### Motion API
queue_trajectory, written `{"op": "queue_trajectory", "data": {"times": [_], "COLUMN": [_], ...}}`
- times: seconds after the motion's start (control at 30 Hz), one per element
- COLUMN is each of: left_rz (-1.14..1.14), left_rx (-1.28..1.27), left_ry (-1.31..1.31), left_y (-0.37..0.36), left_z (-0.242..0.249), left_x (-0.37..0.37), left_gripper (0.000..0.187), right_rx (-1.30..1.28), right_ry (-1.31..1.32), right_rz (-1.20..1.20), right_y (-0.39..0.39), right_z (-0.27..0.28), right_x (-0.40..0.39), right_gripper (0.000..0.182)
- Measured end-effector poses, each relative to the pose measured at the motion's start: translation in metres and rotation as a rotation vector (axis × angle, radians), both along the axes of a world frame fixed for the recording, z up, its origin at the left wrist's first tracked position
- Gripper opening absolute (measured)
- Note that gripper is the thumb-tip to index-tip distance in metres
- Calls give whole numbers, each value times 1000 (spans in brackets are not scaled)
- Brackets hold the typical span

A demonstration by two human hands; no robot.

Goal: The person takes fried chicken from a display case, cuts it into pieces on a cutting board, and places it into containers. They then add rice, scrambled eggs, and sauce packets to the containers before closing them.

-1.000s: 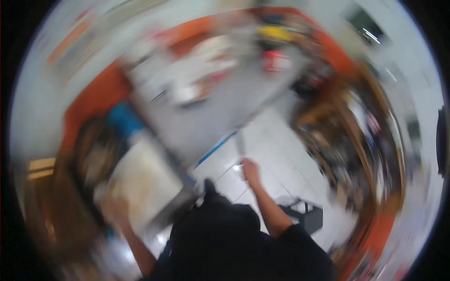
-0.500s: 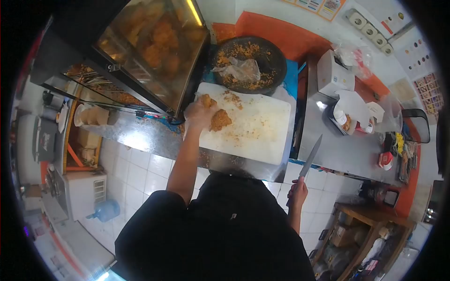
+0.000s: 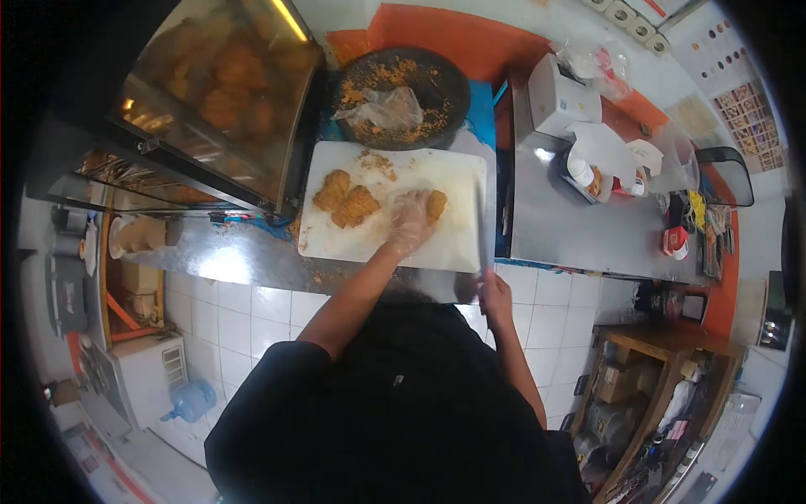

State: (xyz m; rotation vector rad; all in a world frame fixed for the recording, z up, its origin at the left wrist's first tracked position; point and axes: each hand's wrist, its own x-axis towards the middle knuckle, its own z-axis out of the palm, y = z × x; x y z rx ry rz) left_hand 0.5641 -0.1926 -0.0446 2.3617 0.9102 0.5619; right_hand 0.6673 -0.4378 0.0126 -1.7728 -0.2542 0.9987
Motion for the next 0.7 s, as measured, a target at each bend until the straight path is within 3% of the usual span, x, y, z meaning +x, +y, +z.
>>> {"op": "queue_trajectory", "data": {"times": [0.07,0.17,0.3,0.37,0.47,0.57,0.7], "left_rz": [-10,188,21,-120,-194,-142,-158], "left_rx": [44,219,150,167,199,124,135], "left_ry": [-83,-27,-3,103,214,158,330], "left_y": [-8,7,40,45,47,46,54], "left_z": [14,-4,39,57,42,44,33], "left_x": [-3,-24,-52,-46,-39,-37,-33], "left_gripper": [60,60,62,66,67,67,57], "right_rx": [-105,-163,-393,-419,-470,-491,-511], "right_ry": [-216,-344,-607,-648,-699,-723,-726], "right_rz": [160,332,539,551,569,580,627], "right_y": [24,64,94,94,98,101,102], "right_z": [-20,-7,0,-9,4,8,19], "right_x": [3,2,1,1,-1,0,-1], "right_gripper": [54,56,56,56,54,54,54]}}
